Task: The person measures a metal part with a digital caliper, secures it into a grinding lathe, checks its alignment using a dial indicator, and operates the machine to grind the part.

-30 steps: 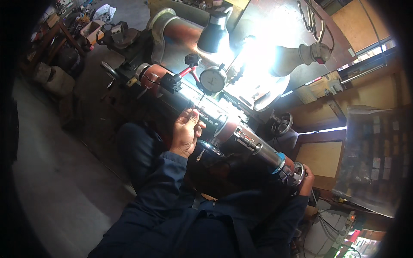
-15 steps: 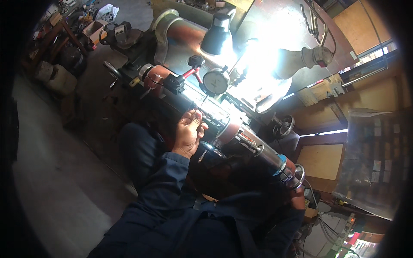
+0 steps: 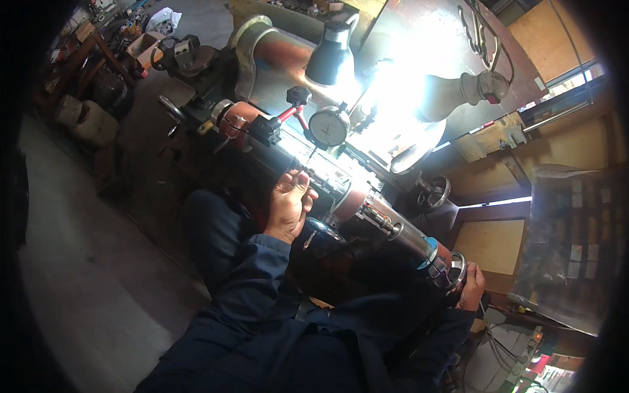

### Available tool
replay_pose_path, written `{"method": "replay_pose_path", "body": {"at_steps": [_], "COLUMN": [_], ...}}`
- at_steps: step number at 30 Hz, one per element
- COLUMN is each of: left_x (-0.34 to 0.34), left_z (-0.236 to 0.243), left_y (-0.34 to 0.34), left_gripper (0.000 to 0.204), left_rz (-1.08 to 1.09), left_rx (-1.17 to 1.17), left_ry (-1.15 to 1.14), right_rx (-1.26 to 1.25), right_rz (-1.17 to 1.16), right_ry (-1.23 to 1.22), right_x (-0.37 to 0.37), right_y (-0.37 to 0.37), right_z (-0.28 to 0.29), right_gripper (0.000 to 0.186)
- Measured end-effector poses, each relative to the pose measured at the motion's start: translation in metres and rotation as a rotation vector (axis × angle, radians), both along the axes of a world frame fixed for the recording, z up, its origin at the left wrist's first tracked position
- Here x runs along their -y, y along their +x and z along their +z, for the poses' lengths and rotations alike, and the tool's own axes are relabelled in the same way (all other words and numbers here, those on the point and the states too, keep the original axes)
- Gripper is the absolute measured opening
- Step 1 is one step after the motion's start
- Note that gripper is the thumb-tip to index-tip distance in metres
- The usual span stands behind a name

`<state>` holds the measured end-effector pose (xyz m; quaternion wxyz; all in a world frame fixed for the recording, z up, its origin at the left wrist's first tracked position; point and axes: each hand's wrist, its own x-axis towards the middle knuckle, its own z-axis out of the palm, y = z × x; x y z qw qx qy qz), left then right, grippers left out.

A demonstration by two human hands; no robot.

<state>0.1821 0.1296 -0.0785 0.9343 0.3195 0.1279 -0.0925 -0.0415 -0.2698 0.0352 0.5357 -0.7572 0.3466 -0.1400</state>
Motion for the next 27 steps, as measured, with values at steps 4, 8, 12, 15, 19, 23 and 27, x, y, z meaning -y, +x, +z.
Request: {"method": "replay_pose_path", "body": {"at_steps": [4, 8, 12, 15, 19, 23, 27], "left_x": [0.004, 0.002, 0.002, 0.006, 0.005, 0.006, 0.013], "left_z": [0.005, 0.013, 0.024, 0.042, 0.038, 0.029, 0.043], "left_y": [-0.001, -0.002, -0.009, -0.010, -0.007, -0.002, -0.002], "left_gripper": [0.009, 0.012, 0.025, 0.028, 0.031, 0.026, 0.024], "left_rz": [-0.007, -0.058, -0.160, -0.193, -0.230, -0.286, -0.181], "left_rx": [-0.016, 0.020, 0.060, 0.123, 0.097, 0.089, 0.205], "left_ry": [0.026, 0.073, 0.127, 0.274, 0.290, 0.142, 0.329], "right_rx": [0.002, -0.198, -0.345, 0.180, 0.508, 0.596, 0.806], "right_rz": [0.063, 0.210, -0.055, 0.004, 0.192, 0.479, 0.697], "right_ry": [-0.109, -0.147, -0.591, -0.497, -0.528, -0.726, -0.791], "right_x": [0.035, 0.053, 0.037, 0.012, -0.080, -0.127, -0.186], "right_y": [0.004, 0.003, 0.009, 0.012, 0.049, 0.081, 0.139], "right_z": [-0.026, -0.012, 0.050, 0.087, 0.123, 0.121, 0.101], "right_gripper": [0.036, 0.037, 0.036, 0.038, 0.038, 0.042, 0.040]}}
